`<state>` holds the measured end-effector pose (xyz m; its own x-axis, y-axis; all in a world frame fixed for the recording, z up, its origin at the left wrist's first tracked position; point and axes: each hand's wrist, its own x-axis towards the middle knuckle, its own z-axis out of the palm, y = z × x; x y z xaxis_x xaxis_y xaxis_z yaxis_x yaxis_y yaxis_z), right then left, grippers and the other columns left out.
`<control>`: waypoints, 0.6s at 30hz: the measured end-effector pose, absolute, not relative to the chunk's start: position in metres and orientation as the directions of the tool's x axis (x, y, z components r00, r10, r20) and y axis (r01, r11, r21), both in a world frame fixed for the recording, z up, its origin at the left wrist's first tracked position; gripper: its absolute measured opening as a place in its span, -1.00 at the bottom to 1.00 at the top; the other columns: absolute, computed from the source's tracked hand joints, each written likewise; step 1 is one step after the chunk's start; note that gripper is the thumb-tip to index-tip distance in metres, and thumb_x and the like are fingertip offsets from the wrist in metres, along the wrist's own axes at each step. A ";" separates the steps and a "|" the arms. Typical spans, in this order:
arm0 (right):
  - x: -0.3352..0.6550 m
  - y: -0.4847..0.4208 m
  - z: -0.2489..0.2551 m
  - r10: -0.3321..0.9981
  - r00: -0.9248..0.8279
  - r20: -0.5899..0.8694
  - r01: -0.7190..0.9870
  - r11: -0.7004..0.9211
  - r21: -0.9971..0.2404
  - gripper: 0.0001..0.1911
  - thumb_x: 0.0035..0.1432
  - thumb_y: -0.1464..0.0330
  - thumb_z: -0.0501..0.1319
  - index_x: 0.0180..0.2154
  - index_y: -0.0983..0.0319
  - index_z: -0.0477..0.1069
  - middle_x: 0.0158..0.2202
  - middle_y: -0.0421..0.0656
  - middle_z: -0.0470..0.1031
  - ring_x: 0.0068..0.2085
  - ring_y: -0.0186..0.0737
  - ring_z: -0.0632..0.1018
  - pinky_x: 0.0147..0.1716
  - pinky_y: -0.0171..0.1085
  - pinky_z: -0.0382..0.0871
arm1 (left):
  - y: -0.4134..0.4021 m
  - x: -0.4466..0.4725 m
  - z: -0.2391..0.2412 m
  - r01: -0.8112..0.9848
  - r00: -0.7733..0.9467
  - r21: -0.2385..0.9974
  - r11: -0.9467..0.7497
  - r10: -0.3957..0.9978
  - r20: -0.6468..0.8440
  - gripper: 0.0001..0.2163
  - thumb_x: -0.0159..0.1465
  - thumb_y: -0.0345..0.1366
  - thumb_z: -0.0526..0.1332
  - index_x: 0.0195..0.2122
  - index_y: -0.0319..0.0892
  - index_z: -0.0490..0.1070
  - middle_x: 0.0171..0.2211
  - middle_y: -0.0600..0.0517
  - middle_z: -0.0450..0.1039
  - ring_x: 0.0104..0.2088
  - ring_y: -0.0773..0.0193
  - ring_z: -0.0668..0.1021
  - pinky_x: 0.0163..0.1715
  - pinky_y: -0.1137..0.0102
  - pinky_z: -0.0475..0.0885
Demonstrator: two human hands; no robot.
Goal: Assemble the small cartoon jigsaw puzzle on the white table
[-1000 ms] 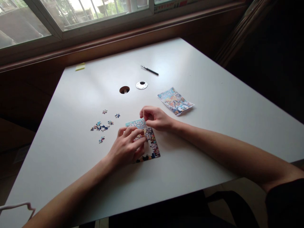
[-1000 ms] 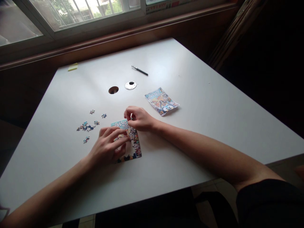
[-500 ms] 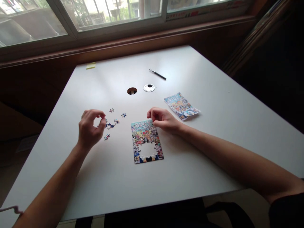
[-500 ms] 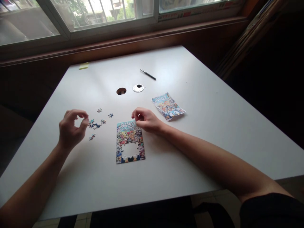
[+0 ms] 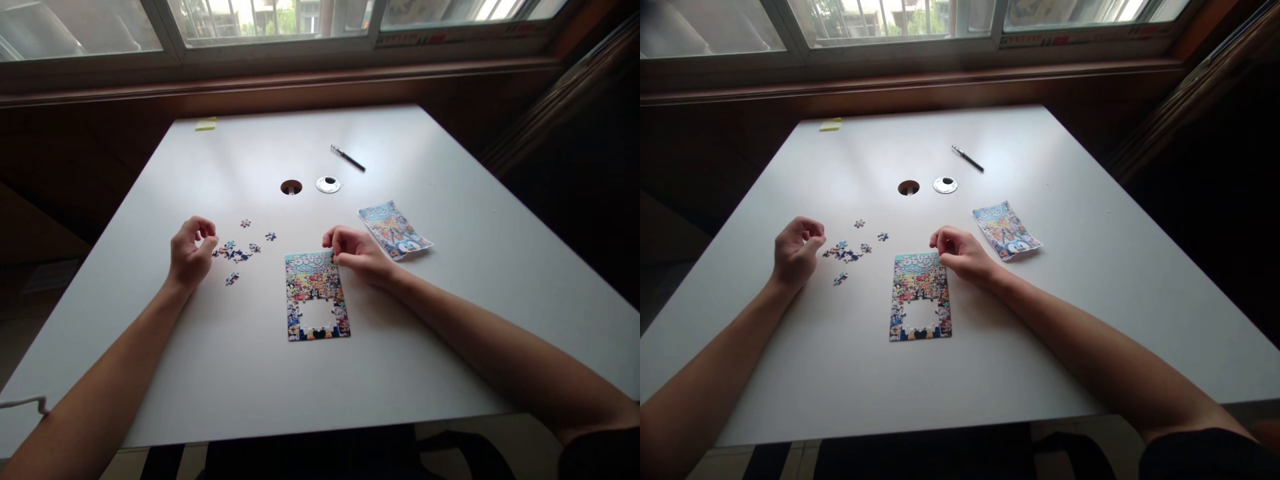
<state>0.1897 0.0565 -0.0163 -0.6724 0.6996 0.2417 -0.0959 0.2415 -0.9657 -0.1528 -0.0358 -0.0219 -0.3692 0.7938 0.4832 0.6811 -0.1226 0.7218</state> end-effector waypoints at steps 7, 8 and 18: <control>0.190 0.057 -0.017 0.698 -0.678 0.230 -0.092 0.230 -0.969 -0.88 -0.11 0.53 0.19 -0.50 0.21 0.30 -0.28 -0.13 0.40 -0.15 -0.14 0.42 -0.13 -0.14 0.25 | -0.036 -0.157 -0.022 0.567 -0.381 0.810 -0.148 0.825 0.418 -0.95 0.00 -0.37 0.17 -0.51 -0.14 0.28 -0.51 0.08 0.26 -0.44 0.27 0.30 -0.37 0.32 0.21; 0.190 0.056 -0.017 0.698 -0.678 0.229 -0.092 0.229 -0.969 -0.88 -0.11 0.53 0.19 -0.50 0.21 0.30 -0.28 -0.14 0.40 -0.15 -0.14 0.42 -0.14 -0.15 0.25 | -0.036 -0.156 -0.021 0.547 -0.379 0.822 -0.155 0.830 0.409 -0.95 0.00 -0.36 0.16 -0.52 -0.14 0.27 -0.52 0.08 0.24 -0.45 0.27 0.29 -0.38 0.32 0.19; 0.190 0.055 -0.014 0.699 -0.686 0.202 -0.068 0.216 -0.974 -0.89 -0.08 0.50 0.20 -0.51 0.21 0.29 -0.25 -0.11 0.41 -0.15 -0.12 0.41 -0.17 -0.15 0.25 | -0.034 -0.154 -0.017 0.438 -0.423 0.885 -0.157 0.833 0.357 -0.91 -0.12 -0.34 0.05 -0.60 -0.12 0.09 -0.58 0.03 0.08 -0.51 0.23 0.21 -0.47 0.27 0.11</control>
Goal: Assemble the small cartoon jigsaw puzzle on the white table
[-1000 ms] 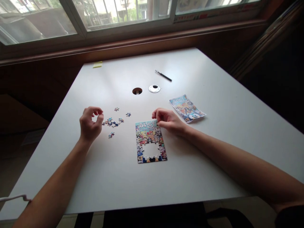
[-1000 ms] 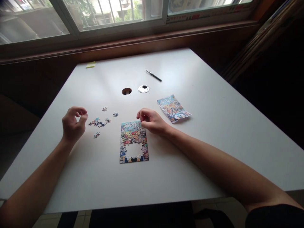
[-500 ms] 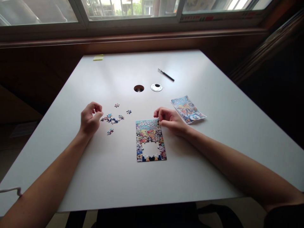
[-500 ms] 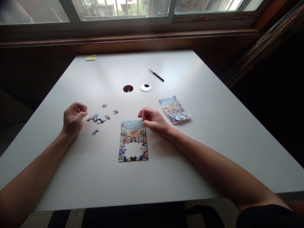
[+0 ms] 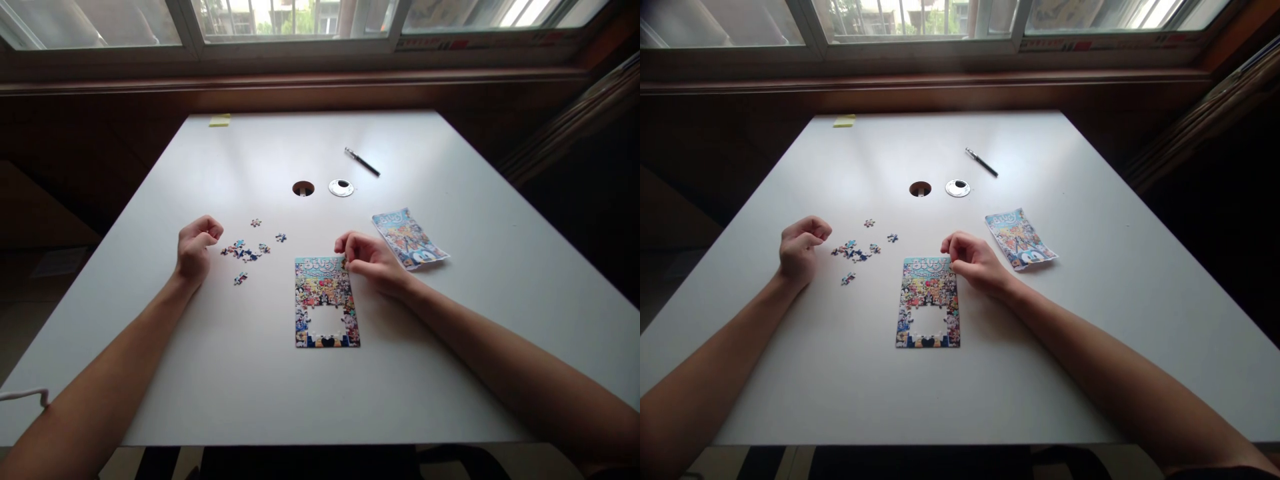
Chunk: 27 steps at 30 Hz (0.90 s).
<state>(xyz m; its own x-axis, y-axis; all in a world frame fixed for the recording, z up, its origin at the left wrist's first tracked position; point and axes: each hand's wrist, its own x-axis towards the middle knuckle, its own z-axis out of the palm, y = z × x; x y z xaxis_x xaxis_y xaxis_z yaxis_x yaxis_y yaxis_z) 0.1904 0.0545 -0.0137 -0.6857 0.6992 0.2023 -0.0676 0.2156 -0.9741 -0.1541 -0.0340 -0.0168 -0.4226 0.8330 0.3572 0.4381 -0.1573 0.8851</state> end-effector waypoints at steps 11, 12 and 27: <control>0.191 0.055 -0.016 0.701 -0.685 0.197 -0.077 0.199 -0.977 -0.88 -0.08 0.52 0.21 -0.51 0.21 0.30 -0.25 -0.11 0.40 -0.13 -0.13 0.41 -0.22 -0.18 0.27 | -0.033 -0.156 -0.019 0.386 -0.402 0.899 -0.206 0.840 0.365 -0.90 -0.15 -0.38 0.04 -0.65 -0.13 0.05 -0.62 0.03 0.05 -0.55 0.24 0.18 -0.49 0.26 0.06; 0.191 0.055 -0.016 0.704 -0.683 0.195 -0.076 0.197 -0.977 -0.88 -0.08 0.52 0.21 -0.51 0.21 0.30 -0.25 -0.11 0.40 -0.13 -0.13 0.41 -0.23 -0.19 0.27 | -0.033 -0.156 -0.019 0.386 -0.398 0.900 -0.203 0.843 0.361 -0.90 -0.15 -0.38 0.04 -0.65 -0.13 0.05 -0.62 0.03 0.05 -0.55 0.24 0.18 -0.50 0.26 0.06; 0.191 0.054 -0.017 0.712 -0.682 0.169 -0.052 0.182 -0.982 -0.86 -0.08 0.50 0.23 -0.51 0.20 0.29 -0.24 -0.11 0.40 -0.15 -0.13 0.39 -0.30 -0.21 0.26 | -0.034 -0.153 -0.017 0.428 -0.395 0.894 -0.131 0.863 0.316 -0.92 -0.17 -0.32 0.04 -0.65 -0.12 0.09 -0.61 -0.01 0.10 -0.53 0.21 0.21 -0.49 0.26 0.08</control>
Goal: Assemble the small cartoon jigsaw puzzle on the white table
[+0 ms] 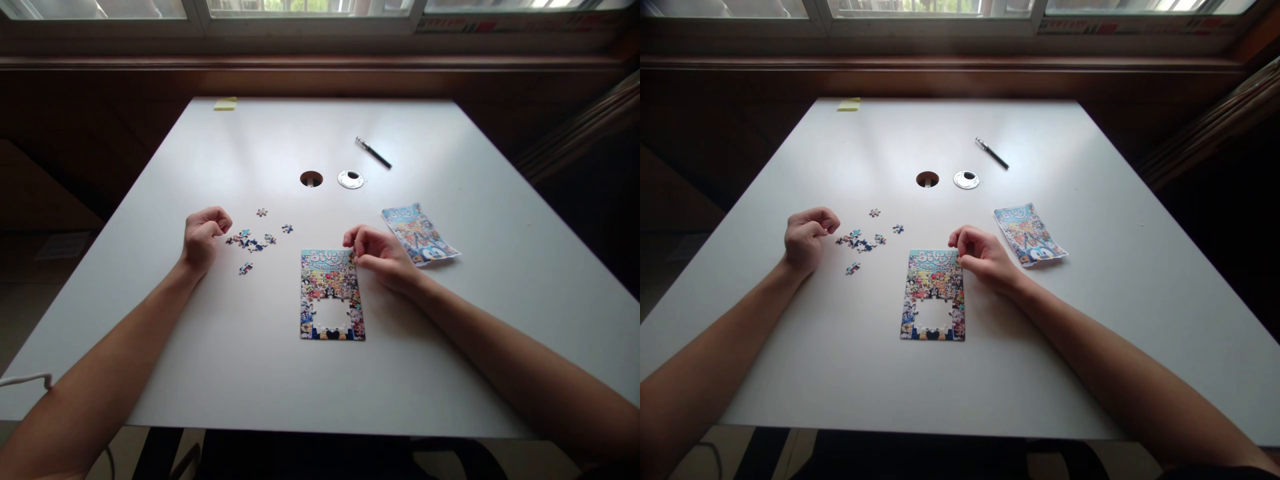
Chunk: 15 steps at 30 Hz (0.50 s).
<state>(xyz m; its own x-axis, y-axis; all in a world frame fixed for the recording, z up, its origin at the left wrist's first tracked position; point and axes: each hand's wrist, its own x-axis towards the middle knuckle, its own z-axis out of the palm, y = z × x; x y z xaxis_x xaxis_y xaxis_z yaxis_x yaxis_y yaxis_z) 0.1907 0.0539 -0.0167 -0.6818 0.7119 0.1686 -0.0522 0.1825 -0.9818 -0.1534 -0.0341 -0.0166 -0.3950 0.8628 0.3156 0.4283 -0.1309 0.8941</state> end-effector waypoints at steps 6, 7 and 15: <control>0.191 0.054 -0.018 0.709 -0.685 0.168 -0.053 0.181 -0.982 -0.86 -0.08 0.51 0.23 -0.50 0.20 0.29 -0.24 -0.11 0.40 -0.13 -0.11 0.39 -0.28 -0.20 0.26 | -0.032 -0.154 -0.017 0.409 -0.385 0.899 -0.155 0.864 0.325 -0.92 -0.17 -0.33 0.05 -0.65 -0.12 0.09 -0.61 0.01 0.08 -0.54 0.23 0.19 -0.49 0.28 0.05; 0.191 0.054 -0.018 0.709 -0.685 0.169 -0.053 0.183 -0.982 -0.86 -0.08 0.51 0.23 -0.50 0.20 0.29 -0.23 -0.10 0.40 -0.13 -0.11 0.39 -0.28 -0.20 0.27 | -0.032 -0.153 -0.017 0.413 -0.381 0.897 -0.154 0.866 0.324 -0.92 -0.17 -0.34 0.05 -0.64 -0.12 0.09 -0.61 0.01 0.09 -0.54 0.23 0.19 -0.49 0.28 0.05; 0.191 0.054 -0.017 0.715 -0.681 0.160 -0.042 0.180 -0.983 -0.86 -0.08 0.48 0.24 -0.51 0.20 0.28 -0.23 -0.10 0.40 -0.13 -0.10 0.39 -0.29 -0.20 0.28 | -0.032 -0.152 -0.017 0.422 -0.391 0.898 -0.124 0.869 0.304 -0.91 -0.17 -0.33 0.04 -0.63 -0.12 0.09 -0.60 0.02 0.08 -0.52 0.22 0.19 -0.48 0.28 0.05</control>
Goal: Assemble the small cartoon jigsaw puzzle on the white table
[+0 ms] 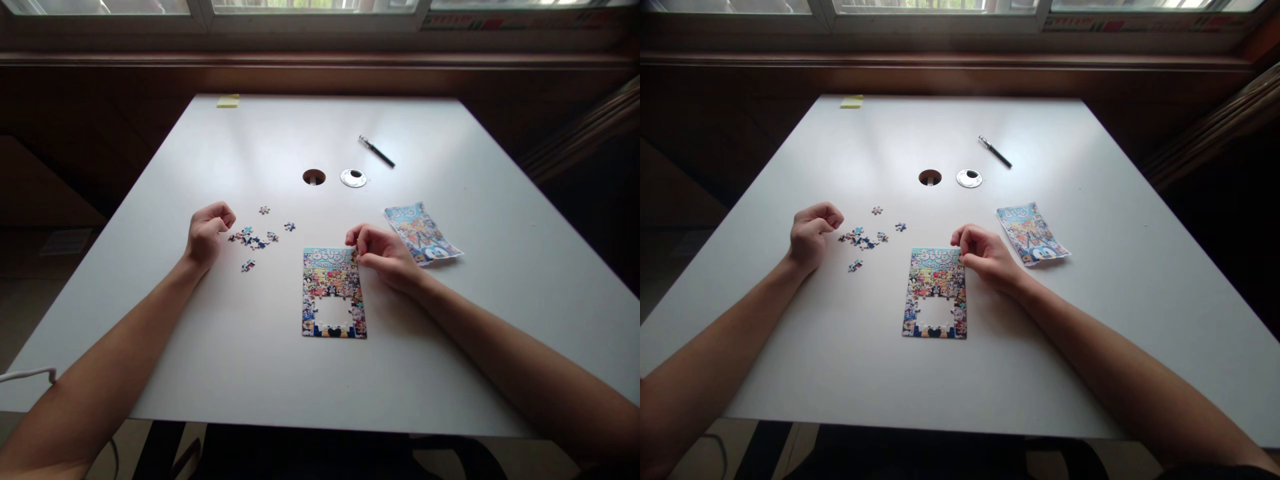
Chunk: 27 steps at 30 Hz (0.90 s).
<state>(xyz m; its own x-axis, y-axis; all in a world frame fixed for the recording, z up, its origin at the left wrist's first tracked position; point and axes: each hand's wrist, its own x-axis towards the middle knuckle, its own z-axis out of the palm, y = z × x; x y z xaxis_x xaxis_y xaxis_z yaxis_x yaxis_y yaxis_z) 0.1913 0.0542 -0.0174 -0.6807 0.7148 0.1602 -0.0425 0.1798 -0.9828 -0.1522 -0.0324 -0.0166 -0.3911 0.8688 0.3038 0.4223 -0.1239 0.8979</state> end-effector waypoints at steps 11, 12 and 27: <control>0.192 0.055 -0.019 0.703 -0.689 0.176 -0.058 0.190 -0.980 -0.86 -0.07 0.52 0.23 -0.50 0.20 0.29 -0.23 -0.11 0.40 -0.13 -0.12 0.39 -0.26 -0.19 0.26 | -0.032 -0.153 -0.018 0.404 -0.377 0.900 -0.161 0.867 0.324 -0.93 -0.15 -0.37 0.05 -0.62 -0.13 0.12 -0.59 0.03 0.10 -0.51 0.23 0.20 -0.46 0.28 0.06; 0.192 0.054 -0.019 0.702 -0.690 0.176 -0.058 0.189 -0.980 -0.86 -0.07 0.52 0.23 -0.50 0.20 0.29 -0.23 -0.11 0.40 -0.13 -0.12 0.39 -0.26 -0.19 0.26 | -0.032 -0.153 -0.018 0.401 -0.374 0.901 -0.166 0.868 0.327 -0.93 -0.15 -0.38 0.05 -0.62 -0.13 0.12 -0.59 0.03 0.10 -0.51 0.23 0.20 -0.46 0.28 0.06; 0.191 0.054 -0.018 0.698 -0.693 0.183 -0.074 0.185 -0.980 -0.86 -0.07 0.51 0.24 -0.51 0.21 0.30 -0.25 -0.11 0.40 -0.16 -0.14 0.39 -0.26 -0.20 0.25 | -0.031 -0.150 -0.016 0.363 -0.408 0.917 -0.164 0.857 0.315 -0.96 -0.10 -0.37 0.06 -0.57 -0.15 0.19 -0.57 0.05 0.23 -0.45 0.25 0.33 -0.34 0.32 0.26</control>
